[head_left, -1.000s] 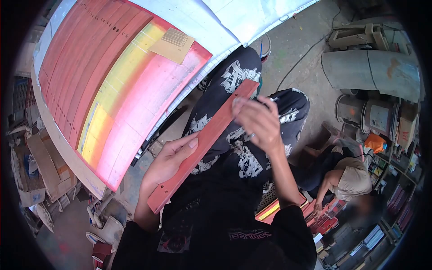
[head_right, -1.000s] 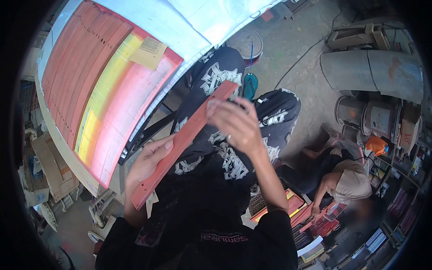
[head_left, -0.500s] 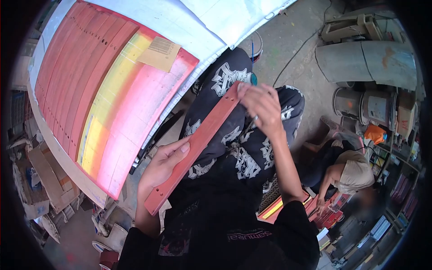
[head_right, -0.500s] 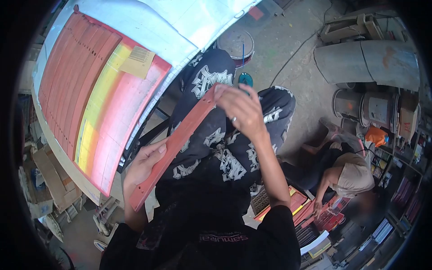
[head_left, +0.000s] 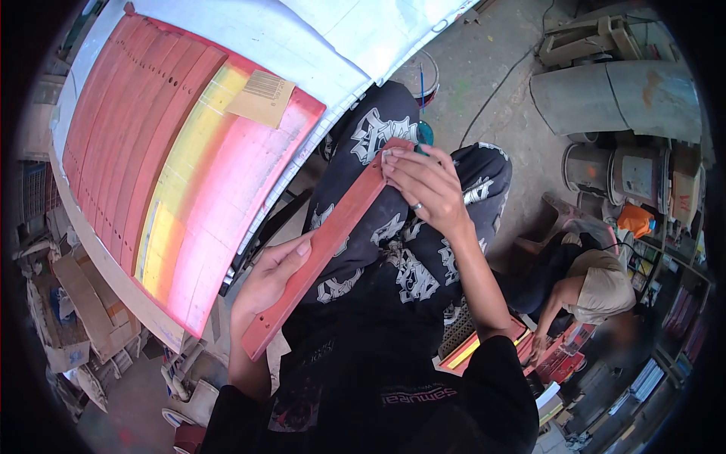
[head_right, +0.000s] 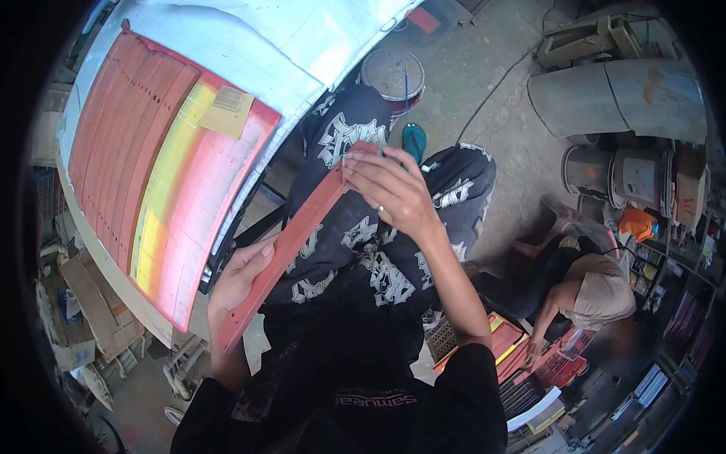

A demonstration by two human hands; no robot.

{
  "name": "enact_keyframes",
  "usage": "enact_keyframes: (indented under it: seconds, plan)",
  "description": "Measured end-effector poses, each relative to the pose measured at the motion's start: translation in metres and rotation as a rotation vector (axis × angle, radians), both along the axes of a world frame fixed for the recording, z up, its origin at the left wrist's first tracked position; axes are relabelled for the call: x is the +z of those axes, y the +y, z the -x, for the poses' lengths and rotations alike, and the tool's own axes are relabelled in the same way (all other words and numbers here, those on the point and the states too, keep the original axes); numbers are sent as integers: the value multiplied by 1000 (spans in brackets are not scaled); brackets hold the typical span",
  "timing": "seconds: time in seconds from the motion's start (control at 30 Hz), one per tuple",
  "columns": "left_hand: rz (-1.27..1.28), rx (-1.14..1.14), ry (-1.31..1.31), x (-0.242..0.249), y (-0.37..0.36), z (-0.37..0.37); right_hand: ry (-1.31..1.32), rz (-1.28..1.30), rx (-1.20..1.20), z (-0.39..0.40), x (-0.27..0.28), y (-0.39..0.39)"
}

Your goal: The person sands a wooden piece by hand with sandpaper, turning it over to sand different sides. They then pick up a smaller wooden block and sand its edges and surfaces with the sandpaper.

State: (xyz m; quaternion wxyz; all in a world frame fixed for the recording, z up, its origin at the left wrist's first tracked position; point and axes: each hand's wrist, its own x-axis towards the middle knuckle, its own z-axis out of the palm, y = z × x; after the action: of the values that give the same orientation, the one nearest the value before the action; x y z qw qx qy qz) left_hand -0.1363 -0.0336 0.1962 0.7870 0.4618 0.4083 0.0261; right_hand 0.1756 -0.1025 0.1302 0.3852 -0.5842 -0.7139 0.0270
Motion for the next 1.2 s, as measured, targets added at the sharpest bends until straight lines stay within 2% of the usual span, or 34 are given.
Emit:
enact_keyframes:
  seconds: [0.17,0.33,0.47,0.67,0.87,1.13,1.2]
  plan:
    - [50,14,13,3,2,0,32,-84,-148,-10,-25,7]
    - [118,50,65,10,2,-3,33,-140,-27,1,-25,2]
    - [144,83,75,11,0,-5,30,-164,-130,-3,-33,9]
    - [171,120,140,20,-3,-13,121,-164,0,36,-17,-4]
    - [249,136,38,13,-3,-6,178,-190,117,84,11,-14]
    - [174,233,-153,8,-7,-32,222,-177,225,126,33,-37]
    - [132,222,-119,7,-4,-38,205,-171,262,131,42,-40]
